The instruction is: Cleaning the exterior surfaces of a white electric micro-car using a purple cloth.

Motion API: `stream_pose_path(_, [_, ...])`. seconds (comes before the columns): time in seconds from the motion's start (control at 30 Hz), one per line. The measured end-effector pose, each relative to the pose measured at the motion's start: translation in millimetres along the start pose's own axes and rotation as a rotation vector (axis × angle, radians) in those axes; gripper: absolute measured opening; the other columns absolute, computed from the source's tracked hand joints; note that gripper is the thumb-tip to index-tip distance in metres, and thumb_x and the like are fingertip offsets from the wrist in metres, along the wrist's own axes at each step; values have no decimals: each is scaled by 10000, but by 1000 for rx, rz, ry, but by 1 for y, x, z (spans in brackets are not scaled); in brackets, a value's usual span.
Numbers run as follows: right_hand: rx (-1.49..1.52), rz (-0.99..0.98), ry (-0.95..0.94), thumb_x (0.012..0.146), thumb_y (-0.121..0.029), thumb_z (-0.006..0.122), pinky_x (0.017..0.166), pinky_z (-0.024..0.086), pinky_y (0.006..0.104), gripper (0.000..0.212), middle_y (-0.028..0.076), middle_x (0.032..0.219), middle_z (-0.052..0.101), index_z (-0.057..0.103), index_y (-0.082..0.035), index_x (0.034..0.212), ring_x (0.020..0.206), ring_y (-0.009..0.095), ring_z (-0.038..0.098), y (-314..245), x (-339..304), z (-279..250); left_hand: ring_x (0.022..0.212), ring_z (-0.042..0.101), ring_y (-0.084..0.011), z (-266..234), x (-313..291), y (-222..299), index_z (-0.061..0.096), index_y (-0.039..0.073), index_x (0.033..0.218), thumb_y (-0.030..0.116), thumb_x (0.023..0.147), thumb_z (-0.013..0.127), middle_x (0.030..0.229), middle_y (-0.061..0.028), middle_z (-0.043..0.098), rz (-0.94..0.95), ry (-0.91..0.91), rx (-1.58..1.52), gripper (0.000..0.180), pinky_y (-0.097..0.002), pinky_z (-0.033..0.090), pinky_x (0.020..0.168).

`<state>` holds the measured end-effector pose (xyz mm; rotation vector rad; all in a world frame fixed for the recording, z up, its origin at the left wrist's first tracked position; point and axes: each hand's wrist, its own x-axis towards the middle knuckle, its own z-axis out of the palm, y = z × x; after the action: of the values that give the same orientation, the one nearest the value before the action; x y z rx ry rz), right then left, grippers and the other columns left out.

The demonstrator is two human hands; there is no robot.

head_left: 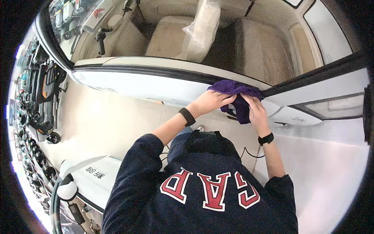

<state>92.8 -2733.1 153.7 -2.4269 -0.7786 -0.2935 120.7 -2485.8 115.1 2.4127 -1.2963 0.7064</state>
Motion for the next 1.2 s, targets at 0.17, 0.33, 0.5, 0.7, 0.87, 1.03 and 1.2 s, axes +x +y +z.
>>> stream_pose_path(0.17, [90, -61, -35, 882, 53, 491, 889, 522, 412, 475, 172, 1119, 670, 594, -130, 1308, 1036, 341, 637, -35, 41, 35, 1217, 557, -184, -26, -55, -27, 536, 169, 1315, 149, 855, 549, 1304, 5, 591, -147, -36, 24, 461, -341, 452, 1035])
stream_pose_path(0.33, [120, -136, -97, 900, 17, 509, 897, 514, 414, 456, 174, 1095, 665, 582, -142, 1322, 1029, 338, 631, -84, 87, 75, 1222, 564, -205, -72, -110, -69, 545, 158, 1322, 149, 854, 552, 1312, -30, 596, -169, -42, 66, 468, -348, 474, 1018])
stream_pose_path(0.5, [123, -155, -186, 927, -26, 483, 922, 503, 424, 451, 180, 1108, 653, 534, -147, 1358, 1054, 340, 618, -132, 129, 121, 1238, 565, -218, -116, -164, -106, 520, 137, 1370, 152, 870, 536, 1377, -38, 570, -239, -94, 118, 501, -358, 471, 1029])
stream_pose_path(0.7, [195, -248, -227, 895, 3, 479, 953, 485, 432, 491, 194, 1165, 637, 512, -110, 1371, 1086, 351, 605, -202, 187, 180, 1234, 565, -216, -165, -243, -155, 524, 132, 1354, 151, 877, 536, 1436, -16, 527, -345, -141, 145, 478, -365, 461, 1034])
stream_pose_path(0.87, [155, -327, -235, 895, -10, 469, 1010, 459, 427, 536, 181, 1281, 598, 450, -91, 1424, 1154, 353, 578, -251, 227, 238, 1187, 584, -238, -198, -301, -195, 530, 113, 1329, 163, 847, 589, 1414, -27, 541, -380, -42, 228, 488, -392, 474, 1016])
stream_pose_path(1.03, [102, -409, -263, 929, -45, 440, 1073, 413, 422, 550, 185, 1405, 508, 356, -71, 1472, 1241, 351, 526, -298, 264, 282, 1201, 572, -277, -233, -349, -227, 516, 107, 1325, 163, 754, 710, 1395, -35, 549, -509, 7, 150, 606, -427, 466, 1031])
stream_pose_path(1.2, [94, -399, -236, 936, -41, 418, 1114, 366, 433, 566, 210, 1474, 422, 307, -39, 1492, 1292, 372, 476, -339, 286, 325, 1300, 506, -238, -261, -380, -259, 490, 107, 1342, 143, 778, 667, 1474, -10, 476, -515, 21, 150, 592, -398, 430, 1088])
